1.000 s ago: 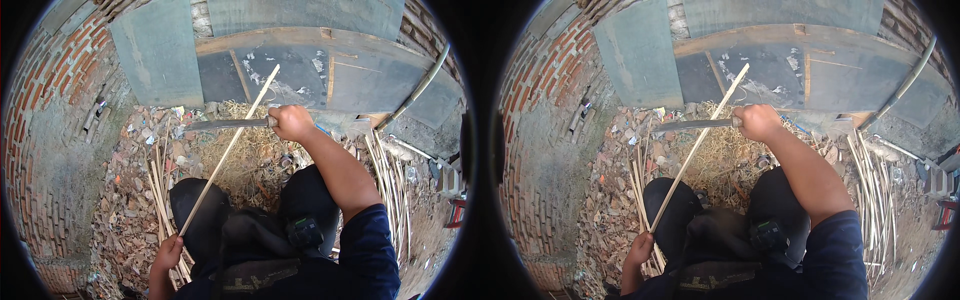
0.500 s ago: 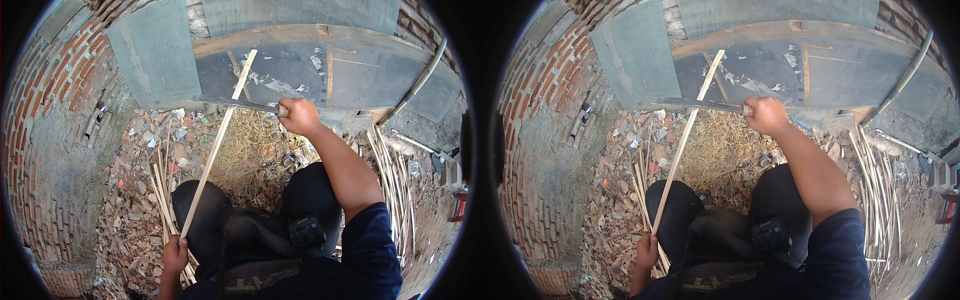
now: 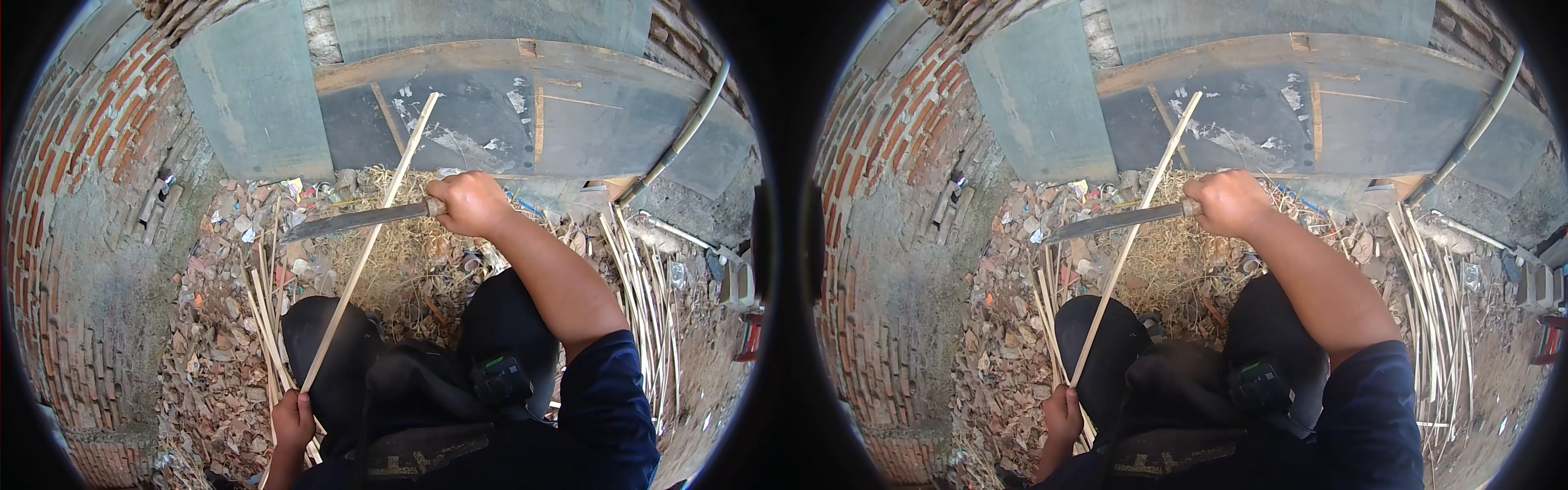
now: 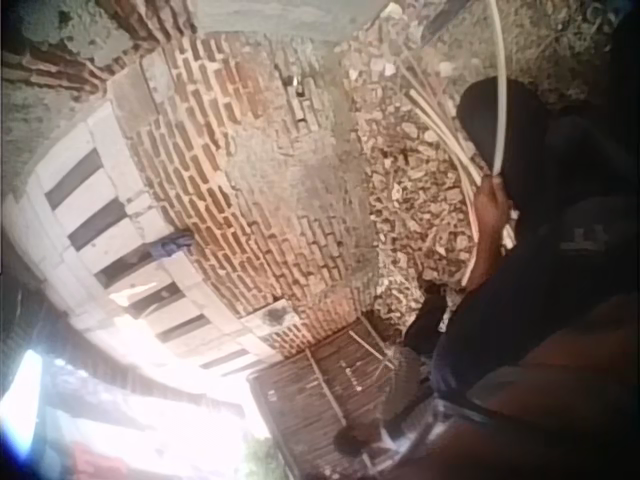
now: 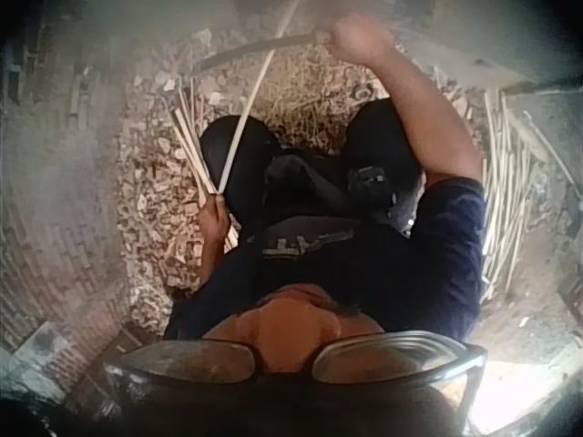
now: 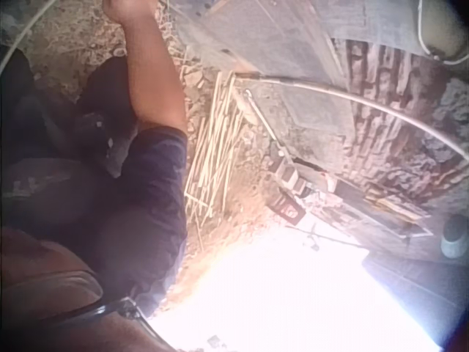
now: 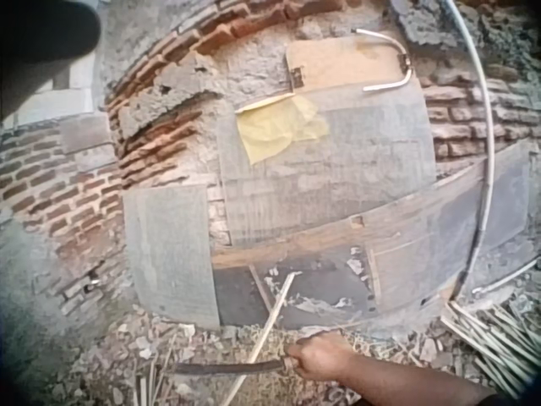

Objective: The person holds a bamboo stick with one hand and shaves it along its length using a knife.

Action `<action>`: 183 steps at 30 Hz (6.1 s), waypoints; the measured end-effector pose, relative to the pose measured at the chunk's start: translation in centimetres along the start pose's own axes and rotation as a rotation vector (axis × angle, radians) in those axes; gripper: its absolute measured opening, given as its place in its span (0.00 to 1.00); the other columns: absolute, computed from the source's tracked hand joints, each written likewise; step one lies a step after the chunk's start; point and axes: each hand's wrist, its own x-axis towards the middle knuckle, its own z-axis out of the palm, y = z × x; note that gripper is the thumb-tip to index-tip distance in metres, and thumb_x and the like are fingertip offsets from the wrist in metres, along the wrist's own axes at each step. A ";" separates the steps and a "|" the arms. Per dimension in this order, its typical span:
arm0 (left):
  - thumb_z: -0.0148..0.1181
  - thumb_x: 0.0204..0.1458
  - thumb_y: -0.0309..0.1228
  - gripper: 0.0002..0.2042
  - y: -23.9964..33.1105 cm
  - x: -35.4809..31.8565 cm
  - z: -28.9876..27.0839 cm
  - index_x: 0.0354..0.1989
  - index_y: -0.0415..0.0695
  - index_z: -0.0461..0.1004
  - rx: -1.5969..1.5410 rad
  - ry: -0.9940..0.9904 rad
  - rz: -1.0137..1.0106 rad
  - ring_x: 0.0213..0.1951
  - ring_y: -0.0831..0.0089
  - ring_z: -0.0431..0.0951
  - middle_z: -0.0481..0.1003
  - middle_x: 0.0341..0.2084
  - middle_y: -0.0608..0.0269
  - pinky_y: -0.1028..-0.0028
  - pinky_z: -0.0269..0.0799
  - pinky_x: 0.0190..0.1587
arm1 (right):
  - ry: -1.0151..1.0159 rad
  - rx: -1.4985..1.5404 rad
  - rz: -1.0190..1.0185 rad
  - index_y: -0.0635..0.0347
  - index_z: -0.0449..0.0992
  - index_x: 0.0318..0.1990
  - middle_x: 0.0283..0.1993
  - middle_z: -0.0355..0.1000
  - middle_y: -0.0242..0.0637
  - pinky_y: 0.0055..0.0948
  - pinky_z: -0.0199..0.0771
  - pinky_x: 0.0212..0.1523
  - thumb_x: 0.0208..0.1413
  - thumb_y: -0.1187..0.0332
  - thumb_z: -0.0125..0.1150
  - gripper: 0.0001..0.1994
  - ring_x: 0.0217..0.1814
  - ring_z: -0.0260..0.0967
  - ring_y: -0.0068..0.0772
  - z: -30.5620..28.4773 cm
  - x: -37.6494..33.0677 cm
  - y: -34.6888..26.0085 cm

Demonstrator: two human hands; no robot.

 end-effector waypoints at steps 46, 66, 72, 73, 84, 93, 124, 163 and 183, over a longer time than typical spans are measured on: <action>0.54 0.65 0.42 0.21 -1.8 1.9 -0.5 0.22 0.39 0.64 0.027 -0.081 0.100 0.18 0.41 0.71 0.67 0.13 0.44 0.56 0.64 0.21 | 0.047 0.085 0.415 0.55 0.77 0.45 0.39 0.79 0.48 0.51 0.78 0.47 0.49 0.65 0.63 0.15 0.44 0.77 0.56 3.1 -0.5 5.8; 0.51 0.67 0.42 0.23 -2.0 2.0 0.0 0.22 0.38 0.64 -0.045 -0.072 0.134 0.15 0.51 0.69 0.66 0.12 0.46 0.60 0.63 0.22 | 0.096 0.056 0.186 0.56 0.76 0.40 0.34 0.79 0.48 0.50 0.78 0.42 0.48 0.67 0.64 0.11 0.38 0.77 0.56 1.8 0.1 3.7; 0.51 0.67 0.42 0.23 -2.7 1.9 -0.3 0.21 0.38 0.64 -0.066 -0.095 0.107 0.16 0.50 0.70 0.66 0.12 0.46 0.60 0.63 0.22 | 0.168 0.081 0.416 0.55 0.77 0.41 0.35 0.79 0.50 0.51 0.78 0.42 0.48 0.66 0.63 0.12 0.39 0.77 0.58 3.3 -0.5 5.8; 0.51 0.67 0.42 0.23 -2.7 1.7 -0.4 0.21 0.38 0.64 -0.067 -0.104 0.104 0.16 0.50 0.71 0.66 0.12 0.46 0.60 0.63 0.22 | 0.179 0.079 0.360 0.55 0.77 0.40 0.34 0.78 0.50 0.51 0.78 0.42 0.47 0.66 0.63 0.12 0.39 0.77 0.58 2.7 -0.6 5.2; 0.54 0.65 0.41 0.22 -2.5 2.2 -0.1 0.21 0.39 0.65 0.047 -0.026 0.148 0.18 0.44 0.71 0.67 0.13 0.45 0.57 0.65 0.22 | 0.065 0.021 0.532 0.53 0.78 0.46 0.39 0.80 0.47 0.48 0.80 0.46 0.50 0.66 0.62 0.14 0.42 0.78 0.53 2.6 -0.6 7.5; 0.54 0.65 0.41 0.22 -2.9 2.2 0.0 0.21 0.39 0.65 -0.012 -0.042 0.144 0.18 0.42 0.72 0.67 0.13 0.44 0.57 0.64 0.22 | 0.180 0.060 0.276 0.53 0.77 0.42 0.39 0.79 0.47 0.50 0.79 0.45 0.47 0.65 0.63 0.13 0.42 0.78 0.54 2.5 -1.2 7.0; 0.58 0.62 0.40 0.20 -2.5 2.7 -0.4 0.21 0.41 0.64 0.086 -0.008 0.174 0.18 0.41 0.71 0.67 0.12 0.44 0.56 0.65 0.21 | 0.213 0.039 0.636 0.52 0.78 0.43 0.39 0.80 0.47 0.49 0.79 0.46 0.50 0.64 0.63 0.12 0.43 0.78 0.53 2.8 -2.5 9.0; 0.66 0.57 0.38 0.15 -1.2 0.6 -1.0 0.28 0.39 0.71 0.003 -0.011 0.054 0.18 0.53 0.77 0.72 0.14 0.51 0.62 0.69 0.23 | 0.586 0.563 0.758 0.60 0.79 0.41 0.35 0.79 0.53 0.44 0.77 0.42 0.51 0.58 0.69 0.16 0.40 0.78 0.56 1.7 -2.6 8.9; 0.55 0.65 0.40 0.17 2.0 0.4 -1.4 0.35 0.35 0.73 -0.121 -0.184 -0.189 0.25 0.62 0.77 0.74 0.20 0.50 0.65 0.70 0.29 | -0.114 0.086 0.108 0.56 0.75 0.42 0.36 0.79 0.46 0.49 0.78 0.45 0.47 0.65 0.64 0.13 0.43 0.78 0.53 0.4 -0.2 1.2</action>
